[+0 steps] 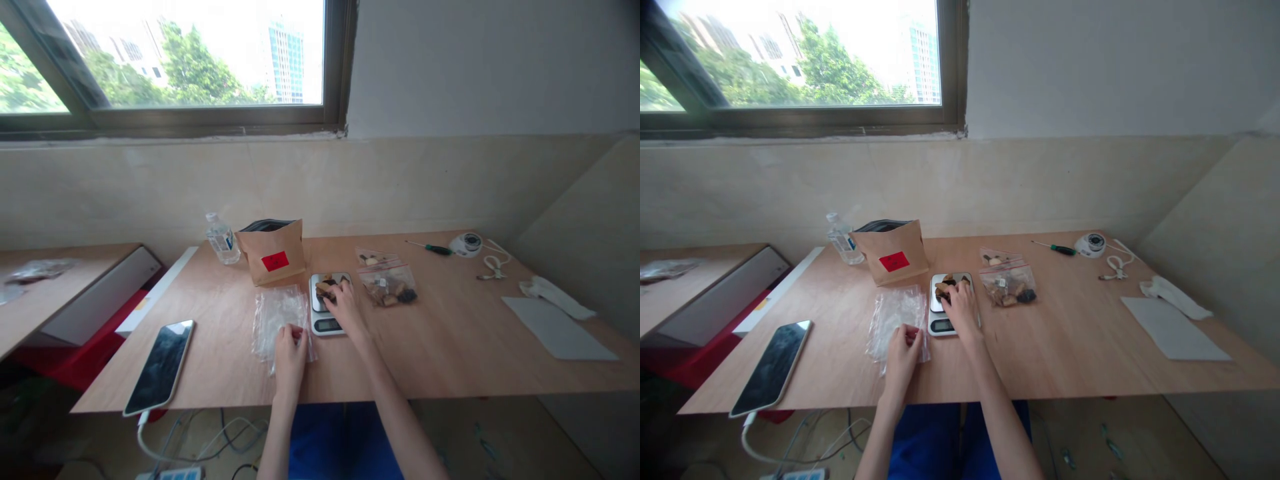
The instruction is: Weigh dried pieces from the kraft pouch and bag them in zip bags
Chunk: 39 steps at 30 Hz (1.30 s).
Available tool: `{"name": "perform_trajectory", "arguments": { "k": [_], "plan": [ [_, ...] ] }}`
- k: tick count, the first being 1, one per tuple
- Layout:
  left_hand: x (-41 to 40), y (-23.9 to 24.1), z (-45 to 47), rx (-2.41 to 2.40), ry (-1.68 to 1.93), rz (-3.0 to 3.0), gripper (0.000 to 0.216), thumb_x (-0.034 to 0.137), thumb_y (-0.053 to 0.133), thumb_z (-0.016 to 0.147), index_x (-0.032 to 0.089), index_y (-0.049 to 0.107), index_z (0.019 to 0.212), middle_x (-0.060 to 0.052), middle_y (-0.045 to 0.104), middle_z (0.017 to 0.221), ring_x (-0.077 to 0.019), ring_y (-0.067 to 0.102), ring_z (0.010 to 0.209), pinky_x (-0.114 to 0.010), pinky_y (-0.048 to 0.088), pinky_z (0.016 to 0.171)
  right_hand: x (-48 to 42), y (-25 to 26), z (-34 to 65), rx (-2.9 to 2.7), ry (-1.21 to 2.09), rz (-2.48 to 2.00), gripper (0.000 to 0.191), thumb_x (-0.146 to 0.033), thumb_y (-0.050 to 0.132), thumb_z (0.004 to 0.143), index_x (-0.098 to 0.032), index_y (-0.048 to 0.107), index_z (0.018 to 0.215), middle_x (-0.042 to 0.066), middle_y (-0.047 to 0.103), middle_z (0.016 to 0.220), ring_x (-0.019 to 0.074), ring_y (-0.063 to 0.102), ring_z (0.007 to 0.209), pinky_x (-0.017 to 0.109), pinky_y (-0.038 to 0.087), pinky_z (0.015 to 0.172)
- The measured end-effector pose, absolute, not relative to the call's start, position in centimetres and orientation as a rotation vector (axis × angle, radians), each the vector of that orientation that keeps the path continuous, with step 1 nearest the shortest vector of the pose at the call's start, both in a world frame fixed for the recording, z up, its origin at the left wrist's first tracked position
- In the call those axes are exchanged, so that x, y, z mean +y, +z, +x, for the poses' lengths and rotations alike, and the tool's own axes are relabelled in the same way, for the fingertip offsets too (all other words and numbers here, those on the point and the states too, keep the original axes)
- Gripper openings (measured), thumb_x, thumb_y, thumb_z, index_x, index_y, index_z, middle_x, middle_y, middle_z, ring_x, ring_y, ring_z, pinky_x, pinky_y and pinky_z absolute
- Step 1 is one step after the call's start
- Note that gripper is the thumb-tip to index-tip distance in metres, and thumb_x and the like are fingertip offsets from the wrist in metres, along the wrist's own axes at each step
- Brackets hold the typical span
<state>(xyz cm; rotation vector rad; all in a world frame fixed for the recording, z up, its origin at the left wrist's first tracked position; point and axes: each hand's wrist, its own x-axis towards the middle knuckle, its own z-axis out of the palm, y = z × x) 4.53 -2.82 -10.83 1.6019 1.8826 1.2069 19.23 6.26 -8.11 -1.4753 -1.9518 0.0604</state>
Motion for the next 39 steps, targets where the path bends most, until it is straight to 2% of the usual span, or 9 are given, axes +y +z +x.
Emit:
{"name": "perform_trajectory", "arguments": {
  "k": [7,16,23,29,32,35,39],
  "plan": [
    [-2.9,-10.6,4.5,1.880,1.211,1.598,0.018,0.033,0.045,0.084,0.019,0.051,0.074,-0.003,0.055,0.075,-0.0184,0.056,0.071,-0.033,0.046,0.068,5.1,-7.9,21.1,-1.929,0.264,-1.398,0.005,-0.023,0.061,0.078,-0.022,0.065,0.082,0.006,0.056,0.087,0.0237,0.055,0.085,0.037,0.046,0.076],
    [-2.8,-11.3,4.4,1.864,1.216,1.579,0.018,0.033,0.046,0.084,0.019,0.051,0.074,-0.003,0.055,0.075,-0.0182,0.055,0.071,-0.033,0.045,0.068,5.6,-6.6,20.5,-1.920,0.384,-1.332,0.012,-0.024,0.059,0.082,-0.023,0.070,0.088,0.004,0.058,0.085,0.0189,0.056,0.085,0.032,0.043,0.078],
    [-2.7,-11.3,4.3,1.879,1.214,1.603,0.018,0.034,0.047,0.084,0.019,0.051,0.073,-0.003,0.055,0.074,-0.0178,0.055,0.070,-0.033,0.046,0.066,5.6,-6.7,19.1,-2.048,0.184,-1.437,0.014,-0.027,0.059,0.083,-0.024,0.071,0.089,0.007,0.057,0.088,0.0227,0.051,0.091,0.035,0.038,0.080],
    [-2.6,-11.5,4.3,1.905,1.174,1.699,0.018,0.036,0.052,0.081,0.019,0.049,0.075,-0.003,0.054,0.075,-0.0186,0.054,0.071,-0.033,0.045,0.067,4.5,-6.1,20.1,-1.951,0.120,-1.488,0.020,-0.025,0.052,0.086,-0.023,0.069,0.097,0.008,0.056,0.092,0.0220,0.049,0.087,0.035,0.038,0.080],
    [-2.6,-11.7,4.2,1.897,1.186,1.719,0.016,0.035,0.052,0.080,0.019,0.049,0.075,-0.003,0.054,0.075,-0.0189,0.053,0.072,-0.033,0.045,0.067,4.1,-5.9,19.7,-1.983,0.123,-1.481,0.023,-0.028,0.050,0.087,-0.027,0.068,0.102,0.008,0.055,0.101,0.0232,0.048,0.093,0.038,0.038,0.083],
    [-2.6,-11.6,4.1,1.896,1.207,1.725,0.016,0.035,0.051,0.080,0.020,0.049,0.074,-0.003,0.054,0.074,-0.0188,0.054,0.070,-0.033,0.045,0.066,4.0,-5.9,18.5,-2.106,0.094,-1.449,0.024,-0.033,0.049,0.088,-0.031,0.066,0.105,0.009,0.050,0.121,0.0269,0.044,0.106,0.043,0.036,0.086],
    [-2.7,-11.2,4.2,1.881,1.211,1.706,0.017,0.035,0.052,0.080,0.020,0.050,0.073,-0.003,0.055,0.074,-0.0186,0.054,0.070,-0.032,0.045,0.066,4.2,-6.1,17.9,-2.168,0.028,-1.511,0.026,-0.033,0.046,0.090,-0.025,0.070,0.093,0.012,0.047,0.129,0.0304,0.041,0.113,0.048,0.035,0.088]
  ]
}}
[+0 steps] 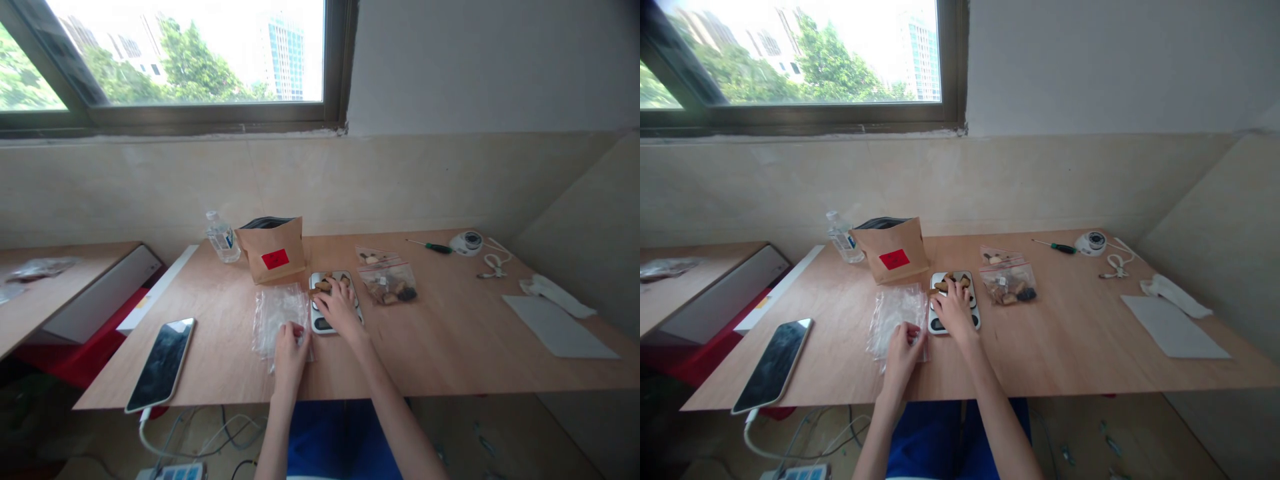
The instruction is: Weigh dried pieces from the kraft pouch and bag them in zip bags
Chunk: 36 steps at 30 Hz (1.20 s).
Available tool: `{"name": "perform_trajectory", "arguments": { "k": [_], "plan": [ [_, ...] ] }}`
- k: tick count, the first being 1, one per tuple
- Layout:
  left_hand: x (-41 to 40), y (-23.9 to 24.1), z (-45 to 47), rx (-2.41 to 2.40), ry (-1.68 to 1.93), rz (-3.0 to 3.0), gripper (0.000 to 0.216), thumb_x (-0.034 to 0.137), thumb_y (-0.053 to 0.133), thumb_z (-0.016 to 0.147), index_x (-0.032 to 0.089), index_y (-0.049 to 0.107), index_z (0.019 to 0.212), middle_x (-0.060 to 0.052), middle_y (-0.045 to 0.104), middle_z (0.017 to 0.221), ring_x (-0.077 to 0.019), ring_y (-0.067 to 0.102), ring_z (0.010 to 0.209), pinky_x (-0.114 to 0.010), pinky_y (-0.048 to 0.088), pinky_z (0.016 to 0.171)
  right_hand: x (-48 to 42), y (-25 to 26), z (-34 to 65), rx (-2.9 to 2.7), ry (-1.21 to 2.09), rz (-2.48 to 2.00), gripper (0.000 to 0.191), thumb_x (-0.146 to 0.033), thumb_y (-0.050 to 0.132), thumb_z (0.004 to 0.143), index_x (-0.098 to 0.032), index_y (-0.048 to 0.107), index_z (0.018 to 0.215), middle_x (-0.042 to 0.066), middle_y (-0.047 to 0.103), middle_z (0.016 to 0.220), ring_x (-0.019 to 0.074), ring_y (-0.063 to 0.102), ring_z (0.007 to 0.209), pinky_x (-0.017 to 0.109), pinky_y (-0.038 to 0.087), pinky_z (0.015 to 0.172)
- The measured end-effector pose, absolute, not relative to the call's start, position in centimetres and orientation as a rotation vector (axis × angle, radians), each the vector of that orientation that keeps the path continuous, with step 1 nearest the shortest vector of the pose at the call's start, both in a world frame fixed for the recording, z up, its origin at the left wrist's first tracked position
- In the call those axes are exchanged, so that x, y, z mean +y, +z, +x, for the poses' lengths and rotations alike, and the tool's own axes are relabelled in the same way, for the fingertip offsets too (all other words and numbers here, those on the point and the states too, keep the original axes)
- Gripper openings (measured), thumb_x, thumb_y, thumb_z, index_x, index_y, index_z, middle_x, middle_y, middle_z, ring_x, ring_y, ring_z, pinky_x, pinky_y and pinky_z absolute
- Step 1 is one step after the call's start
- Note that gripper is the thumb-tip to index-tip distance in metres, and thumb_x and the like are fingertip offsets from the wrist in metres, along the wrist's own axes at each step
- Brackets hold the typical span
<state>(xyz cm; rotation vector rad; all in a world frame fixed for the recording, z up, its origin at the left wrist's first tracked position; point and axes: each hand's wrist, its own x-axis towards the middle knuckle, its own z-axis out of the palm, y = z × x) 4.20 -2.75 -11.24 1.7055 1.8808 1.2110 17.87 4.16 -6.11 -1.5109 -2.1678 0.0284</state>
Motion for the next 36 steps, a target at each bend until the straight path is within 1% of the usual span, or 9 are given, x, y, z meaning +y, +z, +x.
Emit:
{"name": "perform_trajectory", "arguments": {
  "k": [3,7,11,16,19,22,28,30,36],
  "plan": [
    [-2.8,-11.1,4.2,1.872,1.203,1.669,0.018,0.035,0.052,0.080,0.019,0.051,0.069,-0.003,0.055,0.072,-0.0185,0.054,0.070,-0.032,0.044,0.065,4.3,-6.0,18.6,-2.109,0.023,-1.549,0.028,-0.032,0.044,0.091,-0.024,0.071,0.088,0.012,0.049,0.127,0.0309,0.041,0.114,0.050,0.036,0.088],
    [-2.7,-10.8,4.1,1.834,1.201,1.527,0.018,0.031,0.050,0.081,0.019,0.050,0.068,-0.002,0.055,0.067,-0.0179,0.054,0.065,-0.031,0.042,0.063,3.5,-5.6,19.7,-1.918,0.105,-1.467,0.023,-0.029,0.047,0.089,-0.026,0.068,0.097,0.011,0.053,0.119,0.0280,0.045,0.109,0.046,0.038,0.089],
    [-3.0,-9.0,3.8,1.804,1.331,1.378,0.019,0.035,0.051,0.082,0.019,0.052,0.073,-0.002,0.058,0.071,-0.0169,0.054,0.066,-0.030,0.042,0.064,1.0,-5.6,19.1,-1.776,0.453,-1.267,0.027,-0.026,0.039,0.091,-0.022,0.065,0.097,0.008,0.058,0.099,0.0210,0.053,0.096,0.037,0.043,0.087],
    [-3.9,-6.0,4.0,1.688,1.510,1.273,0.022,0.040,0.054,0.082,0.018,0.055,0.083,-0.003,0.060,0.079,-0.0163,0.056,0.073,-0.028,0.045,0.066,-2.2,-6.8,15.4,-1.532,0.904,-1.184,0.027,-0.034,0.046,0.088,-0.019,0.056,0.109,0.007,0.061,0.099,0.0171,0.058,0.082,0.029,0.048,0.072],
    [-4.5,-5.4,4.1,1.628,1.584,1.221,0.021,0.040,0.054,0.083,0.019,0.054,0.086,-0.002,0.059,0.081,-0.0153,0.057,0.075,-0.027,0.047,0.068,-3.2,-7.4,13.2,-1.407,1.121,-1.142,0.028,-0.040,0.046,0.088,-0.018,0.057,0.099,0.005,0.063,0.087,0.0148,0.057,0.070,0.026,0.047,0.063],
    [-4.8,-5.8,3.9,1.595,1.619,1.196,0.022,0.041,0.054,0.082,0.019,0.053,0.086,-0.002,0.059,0.080,-0.0150,0.058,0.074,-0.026,0.048,0.068,-3.7,-7.3,12.1,-1.328,1.226,-1.104,0.035,-0.045,0.037,0.091,-0.018,0.058,0.087,0.003,0.061,0.076,0.0138,0.056,0.066,0.024,0.045,0.060],
    [-4.6,-6.4,3.6,1.508,1.521,1.289,0.035,0.046,0.050,0.083,0.019,0.058,0.105,-0.009,0.063,0.104,-0.0194,0.060,0.094,-0.030,0.050,0.078,-3.4,-7.0,12.6,-1.265,1.245,-1.098,0.029,-0.046,0.047,0.086,-0.018,0.057,0.088,0.003,0.061,0.079,0.0129,0.054,0.063,0.022,0.044,0.055],
    [-4.7,-6.0,3.6,1.540,1.510,1.312,0.035,0.046,0.049,0.084,0.019,0.062,0.101,-0.009,0.064,0.101,-0.0193,0.060,0.091,-0.029,0.049,0.077,-3.2,-7.3,13.2,-1.227,1.240,-1.124,0.028,-0.045,0.048,0.084,-0.018,0.055,0.081,0.002,0.059,0.073,0.0131,0.053,0.060,0.023,0.043,0.053],
    [-5.4,-4.1,3.1,1.760,1.673,1.132,0.035,0.046,0.053,0.082,0.017,0.066,0.098,-0.001,0.059,0.071,-0.0138,0.055,0.067,-0.024,0.045,0.065,-2.7,-7.6,16.3,-1.231,1.192,-1.182,0.029,-0.041,0.050,0.083,-0.019,0.049,0.064,-0.003,0.050,0.058,0.0118,0.048,0.055,0.023,0.040,0.055]
  ]
}}
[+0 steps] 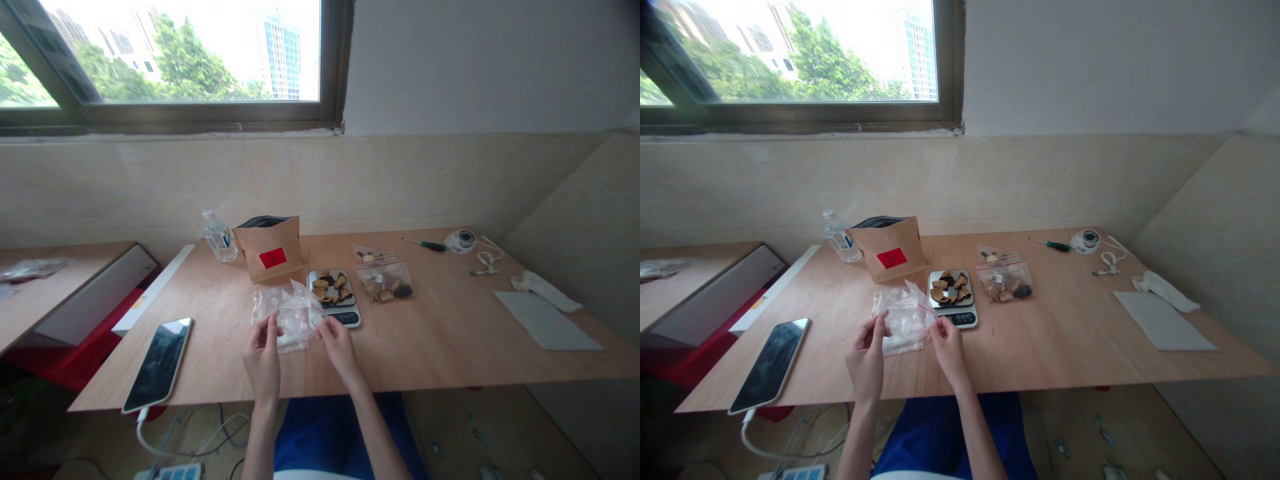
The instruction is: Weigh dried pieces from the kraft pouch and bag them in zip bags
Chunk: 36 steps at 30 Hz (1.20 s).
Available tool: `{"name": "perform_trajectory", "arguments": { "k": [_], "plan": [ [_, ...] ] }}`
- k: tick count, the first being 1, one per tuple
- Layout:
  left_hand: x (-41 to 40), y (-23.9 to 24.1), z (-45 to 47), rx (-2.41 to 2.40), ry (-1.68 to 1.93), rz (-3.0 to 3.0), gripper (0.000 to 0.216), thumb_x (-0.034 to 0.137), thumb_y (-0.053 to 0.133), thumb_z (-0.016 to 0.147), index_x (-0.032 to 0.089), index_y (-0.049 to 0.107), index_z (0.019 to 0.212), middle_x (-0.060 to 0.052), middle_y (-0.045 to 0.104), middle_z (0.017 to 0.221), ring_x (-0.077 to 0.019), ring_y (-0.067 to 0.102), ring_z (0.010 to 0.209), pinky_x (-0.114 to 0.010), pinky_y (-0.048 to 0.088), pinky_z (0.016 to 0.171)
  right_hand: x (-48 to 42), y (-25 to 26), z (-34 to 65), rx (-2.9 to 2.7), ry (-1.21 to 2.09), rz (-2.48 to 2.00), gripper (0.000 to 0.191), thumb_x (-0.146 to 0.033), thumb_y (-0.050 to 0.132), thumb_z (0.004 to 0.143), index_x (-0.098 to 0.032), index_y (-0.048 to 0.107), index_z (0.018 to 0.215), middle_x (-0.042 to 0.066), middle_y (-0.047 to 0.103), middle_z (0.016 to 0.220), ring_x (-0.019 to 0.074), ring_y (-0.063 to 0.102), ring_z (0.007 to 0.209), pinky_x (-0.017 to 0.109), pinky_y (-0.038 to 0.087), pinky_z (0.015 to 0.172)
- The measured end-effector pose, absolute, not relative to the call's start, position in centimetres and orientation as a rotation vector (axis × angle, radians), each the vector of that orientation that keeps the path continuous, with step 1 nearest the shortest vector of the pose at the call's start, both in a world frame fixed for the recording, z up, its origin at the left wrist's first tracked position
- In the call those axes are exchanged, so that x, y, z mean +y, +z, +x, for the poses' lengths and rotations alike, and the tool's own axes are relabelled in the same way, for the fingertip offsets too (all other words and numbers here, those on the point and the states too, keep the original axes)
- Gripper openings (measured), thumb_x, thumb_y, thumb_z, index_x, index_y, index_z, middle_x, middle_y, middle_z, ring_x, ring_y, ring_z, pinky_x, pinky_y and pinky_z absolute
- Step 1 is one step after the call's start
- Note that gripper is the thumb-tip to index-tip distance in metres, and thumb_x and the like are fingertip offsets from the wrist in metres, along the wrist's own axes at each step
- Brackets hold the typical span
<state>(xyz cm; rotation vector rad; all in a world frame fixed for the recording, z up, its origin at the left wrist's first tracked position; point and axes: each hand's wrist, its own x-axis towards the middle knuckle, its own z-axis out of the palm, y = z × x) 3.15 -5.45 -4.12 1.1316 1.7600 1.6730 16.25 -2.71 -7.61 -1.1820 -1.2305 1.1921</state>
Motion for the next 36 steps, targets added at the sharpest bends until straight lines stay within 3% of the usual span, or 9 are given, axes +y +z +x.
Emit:
{"name": "perform_trajectory", "arguments": {
  "k": [7,13,16,23,28,36],
  "plan": [
    [-5.3,-3.1,3.1,1.836,1.694,1.241,0.028,0.045,0.058,0.079,0.018,0.064,0.083,-0.002,0.059,0.075,-0.0160,0.056,0.069,-0.027,0.045,0.065,-2.5,-6.8,19.2,-1.424,1.024,-1.173,0.031,-0.043,0.042,0.089,-0.018,0.059,0.082,0.005,0.065,0.085,0.0191,0.060,0.086,0.028,0.045,0.072],
    [-3.5,-3.2,3.6,1.988,1.751,1.635,0.015,0.036,0.052,0.084,0.022,0.056,0.079,-0.008,0.060,0.103,-0.0248,0.051,0.107,-0.042,0.037,0.094,-1.4,-8.1,22.5,-1.425,0.639,-1.282,0.031,-0.042,0.043,0.089,-0.020,0.055,0.109,0.010,0.058,0.111,0.0213,0.054,0.102,0.034,0.046,0.084],
    [-2.2,-3.7,4.1,1.889,1.757,1.643,0.011,0.029,0.044,0.086,0.022,0.047,0.079,-0.009,0.060,0.109,-0.0239,0.047,0.117,-0.041,0.035,0.097,0.0,-8.6,23.0,-1.537,0.391,-1.316,0.031,-0.039,0.044,0.089,-0.020,0.053,0.111,0.011,0.055,0.110,0.0228,0.049,0.107,0.040,0.040,0.093],
    [-1.0,-4.1,5.6,1.837,1.738,1.435,0.014,0.030,0.041,0.085,0.023,0.039,0.073,-0.007,0.061,0.101,-0.0214,0.057,0.101,-0.035,0.042,0.087,3.6,-8.4,20.7,-1.764,0.025,-1.509,0.032,-0.038,0.057,0.080,-0.020,0.058,0.106,0.013,0.047,0.112,0.0286,0.046,0.107,0.045,0.039,0.089],
    [-1.3,-4.7,5.7,1.820,1.725,1.349,0.013,0.032,0.042,0.086,0.022,0.043,0.077,-0.007,0.061,0.096,-0.0210,0.058,0.096,-0.033,0.042,0.084,4.3,-8.6,20.5,-1.825,0.082,-1.541,0.020,-0.038,0.059,0.079,-0.021,0.062,0.090,0.010,0.048,0.107,0.0266,0.048,0.101,0.040,0.040,0.086],
    [-1.4,-5.3,5.9,1.811,1.730,1.279,0.015,0.034,0.044,0.085,0.021,0.047,0.077,-0.005,0.061,0.092,-0.0202,0.058,0.094,-0.034,0.043,0.084,5.0,-10.3,22.4,-1.712,0.233,-1.411,0.018,-0.037,0.057,0.081,-0.020,0.059,0.088,0.008,0.056,0.097,0.0227,0.052,0.097,0.038,0.039,0.087]
  ]
}}
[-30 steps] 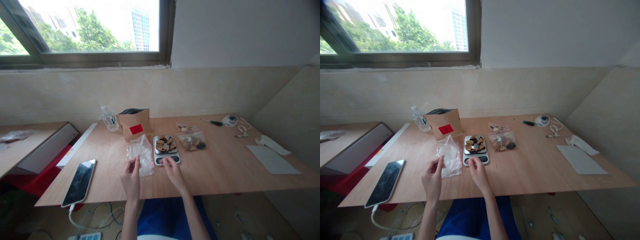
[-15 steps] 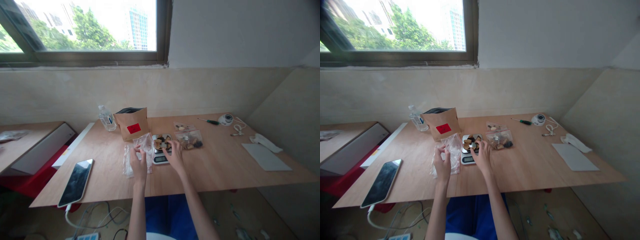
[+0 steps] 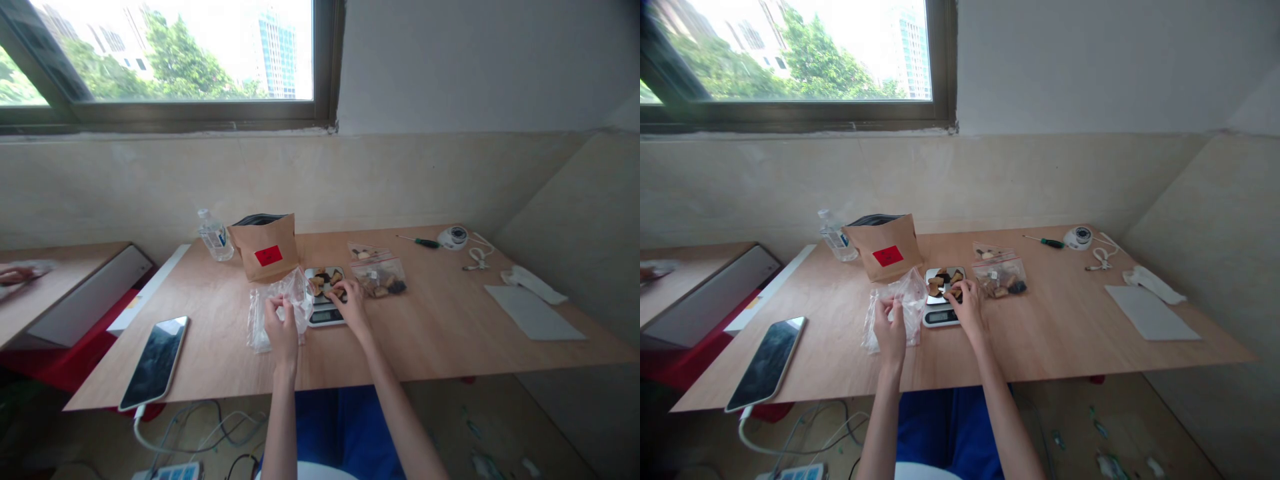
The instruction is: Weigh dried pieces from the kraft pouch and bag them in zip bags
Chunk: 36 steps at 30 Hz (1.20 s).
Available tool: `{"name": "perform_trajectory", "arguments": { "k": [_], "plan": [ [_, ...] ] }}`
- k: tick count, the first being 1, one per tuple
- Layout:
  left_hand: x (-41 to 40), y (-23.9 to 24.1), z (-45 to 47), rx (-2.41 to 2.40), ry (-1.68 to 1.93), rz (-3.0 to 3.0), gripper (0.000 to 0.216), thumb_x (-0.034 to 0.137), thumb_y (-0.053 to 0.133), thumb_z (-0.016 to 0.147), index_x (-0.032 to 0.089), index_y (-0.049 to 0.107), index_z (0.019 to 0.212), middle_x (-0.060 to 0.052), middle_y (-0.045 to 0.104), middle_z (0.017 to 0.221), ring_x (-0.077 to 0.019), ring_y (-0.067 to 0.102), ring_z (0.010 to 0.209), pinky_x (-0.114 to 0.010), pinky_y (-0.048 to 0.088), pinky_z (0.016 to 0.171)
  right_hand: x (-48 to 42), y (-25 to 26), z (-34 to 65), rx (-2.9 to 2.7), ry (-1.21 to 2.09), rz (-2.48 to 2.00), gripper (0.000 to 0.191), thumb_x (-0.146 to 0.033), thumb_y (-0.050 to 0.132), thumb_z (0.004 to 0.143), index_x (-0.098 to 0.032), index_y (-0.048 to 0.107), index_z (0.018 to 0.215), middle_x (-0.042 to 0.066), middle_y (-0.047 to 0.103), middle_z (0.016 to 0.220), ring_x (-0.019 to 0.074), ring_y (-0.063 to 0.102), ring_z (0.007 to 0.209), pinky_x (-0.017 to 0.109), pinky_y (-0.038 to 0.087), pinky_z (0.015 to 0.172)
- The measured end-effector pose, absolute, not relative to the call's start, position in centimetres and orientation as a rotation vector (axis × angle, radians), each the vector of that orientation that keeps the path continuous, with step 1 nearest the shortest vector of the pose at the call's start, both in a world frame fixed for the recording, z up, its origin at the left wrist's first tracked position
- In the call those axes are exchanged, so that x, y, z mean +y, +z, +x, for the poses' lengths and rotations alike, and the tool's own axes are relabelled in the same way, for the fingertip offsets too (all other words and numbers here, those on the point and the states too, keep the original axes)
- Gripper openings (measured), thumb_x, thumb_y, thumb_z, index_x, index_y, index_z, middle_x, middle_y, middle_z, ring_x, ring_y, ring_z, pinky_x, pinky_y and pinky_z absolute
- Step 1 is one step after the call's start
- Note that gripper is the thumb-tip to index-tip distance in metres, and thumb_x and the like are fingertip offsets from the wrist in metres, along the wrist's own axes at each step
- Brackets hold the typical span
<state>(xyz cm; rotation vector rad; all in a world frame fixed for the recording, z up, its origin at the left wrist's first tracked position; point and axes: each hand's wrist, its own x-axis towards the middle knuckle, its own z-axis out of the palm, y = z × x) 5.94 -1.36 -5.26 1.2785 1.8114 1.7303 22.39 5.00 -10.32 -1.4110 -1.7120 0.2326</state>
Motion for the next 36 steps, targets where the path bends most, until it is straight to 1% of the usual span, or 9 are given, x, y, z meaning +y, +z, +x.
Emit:
{"name": "perform_trajectory", "arguments": {
  "k": [5,9,15,20,23,27,31,34,36],
  "plan": [
    [-1.2,-5.3,6.5,1.758,1.708,1.232,0.017,0.034,0.045,0.085,0.021,0.045,0.073,-0.007,0.061,0.101,-0.0201,0.057,0.100,-0.034,0.042,0.088,5.2,-10.4,23.1,-1.583,0.333,-1.349,0.009,-0.026,0.051,0.080,-0.019,0.054,0.084,0.006,0.061,0.087,0.0204,0.055,0.087,0.035,0.042,0.081],
    [-1.1,-5.6,6.7,1.710,1.707,1.187,0.019,0.036,0.045,0.085,0.021,0.045,0.074,-0.009,0.061,0.108,-0.0212,0.057,0.104,-0.035,0.042,0.088,4.9,-9.8,23.2,-1.444,0.415,-1.360,0.012,-0.024,0.045,0.081,-0.018,0.053,0.087,0.007,0.061,0.086,0.0190,0.057,0.081,0.032,0.045,0.073],
    [-1.2,-5.6,7.1,1.705,1.626,1.218,0.019,0.037,0.044,0.086,0.022,0.044,0.075,-0.010,0.060,0.116,-0.0226,0.057,0.107,-0.037,0.042,0.089,3.7,-5.5,21.2,-1.351,0.512,-1.168,0.017,-0.031,0.050,0.083,-0.019,0.052,0.095,0.007,0.061,0.092,0.0168,0.059,0.084,0.029,0.048,0.076],
    [-1.5,-4.9,7.7,1.658,1.587,1.355,0.019,0.038,0.043,0.087,0.022,0.045,0.077,-0.010,0.059,0.120,-0.0232,0.056,0.110,-0.037,0.041,0.091,2.7,-2.2,18.4,-1.512,0.787,-1.073,0.026,-0.027,0.054,0.080,-0.020,0.050,0.106,0.005,0.063,0.094,0.0156,0.062,0.082,0.027,0.050,0.074],
    [-1.7,-4.8,8.0,1.654,1.608,1.343,0.021,0.041,0.039,0.089,0.021,0.045,0.083,-0.012,0.061,0.113,-0.0235,0.057,0.108,-0.036,0.043,0.087,2.6,-2.3,17.7,-1.673,0.917,-1.137,0.035,-0.018,0.055,0.078,-0.020,0.047,0.112,0.007,0.063,0.100,0.0185,0.063,0.089,0.032,0.050,0.079],
    [-1.9,-5.0,8.1,1.725,1.611,1.236,0.026,0.045,0.036,0.089,0.020,0.042,0.087,-0.009,0.062,0.088,-0.0235,0.062,0.086,-0.034,0.046,0.071,2.3,-2.5,17.8,-1.836,0.979,-1.060,0.041,-0.014,0.055,0.078,-0.020,0.047,0.118,0.010,0.059,0.117,0.0201,0.055,0.112,0.036,0.045,0.092],
    [-1.8,-5.1,7.8,1.788,1.627,1.155,0.031,0.048,0.036,0.089,0.018,0.044,0.091,-0.005,0.058,0.077,-0.0209,0.059,0.069,-0.033,0.043,0.063,2.2,-1.9,18.3,-1.691,0.952,-0.929,0.026,-0.025,0.042,0.089,-0.021,0.055,0.111,0.006,0.061,0.114,0.0161,0.058,0.104,0.029,0.048,0.085],
    [-1.7,-5.1,7.5,1.803,1.643,1.143,0.037,0.047,0.033,0.090,0.016,0.048,0.101,-0.006,0.057,0.078,-0.0209,0.059,0.072,-0.035,0.043,0.068,3.4,-2.6,18.8,-1.511,0.775,-1.022,0.025,-0.024,0.038,0.089,-0.019,0.058,0.102,0.007,0.063,0.104,0.0169,0.059,0.095,0.029,0.049,0.077],
    [-1.8,-5.1,7.4,1.794,1.656,1.147,0.039,0.047,0.033,0.090,0.015,0.048,0.105,-0.008,0.059,0.085,-0.0215,0.059,0.078,-0.035,0.043,0.072,4.7,-3.9,19.1,-1.559,0.700,-1.080,0.025,-0.021,0.037,0.087,-0.018,0.059,0.100,0.008,0.063,0.103,0.0179,0.058,0.096,0.032,0.049,0.080]
  ]
}}
